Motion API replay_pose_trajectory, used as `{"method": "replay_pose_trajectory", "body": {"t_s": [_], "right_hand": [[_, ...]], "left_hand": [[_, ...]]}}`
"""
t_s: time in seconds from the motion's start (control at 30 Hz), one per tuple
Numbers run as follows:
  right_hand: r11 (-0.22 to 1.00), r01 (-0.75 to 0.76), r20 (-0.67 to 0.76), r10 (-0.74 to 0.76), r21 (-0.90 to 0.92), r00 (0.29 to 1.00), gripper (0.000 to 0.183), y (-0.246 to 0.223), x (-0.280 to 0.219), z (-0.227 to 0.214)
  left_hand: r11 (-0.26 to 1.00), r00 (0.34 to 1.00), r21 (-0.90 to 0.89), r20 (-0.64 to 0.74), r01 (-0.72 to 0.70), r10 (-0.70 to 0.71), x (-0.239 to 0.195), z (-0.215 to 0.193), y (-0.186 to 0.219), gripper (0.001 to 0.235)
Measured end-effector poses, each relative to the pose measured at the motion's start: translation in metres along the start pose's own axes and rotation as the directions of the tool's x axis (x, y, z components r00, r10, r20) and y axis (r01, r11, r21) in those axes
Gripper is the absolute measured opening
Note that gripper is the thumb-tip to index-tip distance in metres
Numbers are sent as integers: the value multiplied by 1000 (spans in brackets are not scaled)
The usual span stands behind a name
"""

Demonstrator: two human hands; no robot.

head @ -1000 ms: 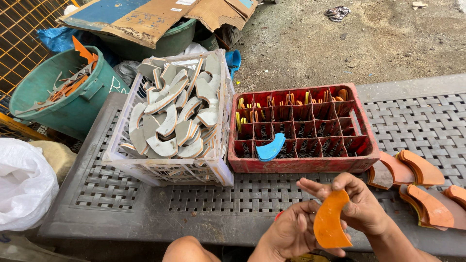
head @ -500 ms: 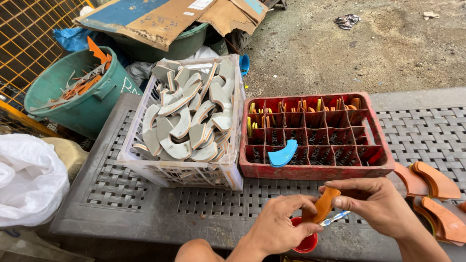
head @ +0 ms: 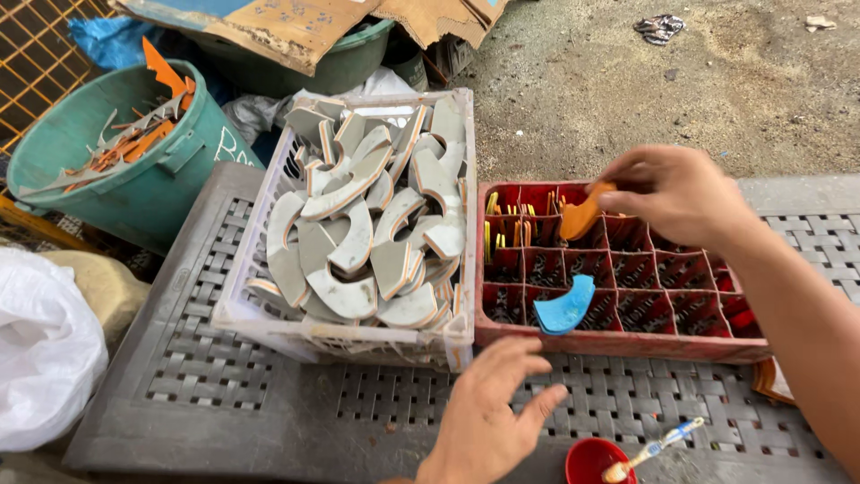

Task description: The person paints the edges of several curved plastic pieces, likely sandal soles, using a small brush dipped in red paint. They handle each piece one at a time, apply paint to the edges, and place the finished pieces into a red crate with compartments.

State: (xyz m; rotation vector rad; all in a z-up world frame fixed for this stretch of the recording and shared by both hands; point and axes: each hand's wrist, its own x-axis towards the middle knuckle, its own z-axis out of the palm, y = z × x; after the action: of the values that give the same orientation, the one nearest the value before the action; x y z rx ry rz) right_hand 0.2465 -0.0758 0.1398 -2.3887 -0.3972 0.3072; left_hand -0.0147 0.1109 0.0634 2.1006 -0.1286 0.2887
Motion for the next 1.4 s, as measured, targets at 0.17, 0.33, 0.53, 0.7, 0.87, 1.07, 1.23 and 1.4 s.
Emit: {"method": "replay_pose_trajectory", "body": {"t_s": [0.17,0.33,0.53,0.7,0.87,1.07,1.23,1.4], "right_hand": [[992,116,152,-123,54,981,30,18,60,45],[962,140,260,-76,-236,962,32,42,83,74],[837,223,228,-121,-499,966,28,37,76,97],[702,226,232,-88,-676,969,15,27,78,110],[613,246,90,-275,-751,957,5,24,80,125],[530,256,49,-373,-808,927,10,30,80,127],[519,262,192,-185,-814,964,14,17,80,117],[721,158,317,90,-674,944,31,1,54,72]], "left_hand": [[1000,991,-13,132,-8,10,-4,11,-15,32],[1000,979,-19,205,-7,11,-6,14,-26,34],[999,979,-34,199,-36,42,-5,14,-28,34],[999,978,-45,207,-11,21,-6,14,-27,33],[998,980,-56,195,-18,29,-5,11,-26,34],[998,983,-64,177,-30,41,-7,7,-27,34],[999,982,-39,190,24,-16,-7,7,-21,32],[999,981,-43,192,8,1,-5,1,-14,33]]}}
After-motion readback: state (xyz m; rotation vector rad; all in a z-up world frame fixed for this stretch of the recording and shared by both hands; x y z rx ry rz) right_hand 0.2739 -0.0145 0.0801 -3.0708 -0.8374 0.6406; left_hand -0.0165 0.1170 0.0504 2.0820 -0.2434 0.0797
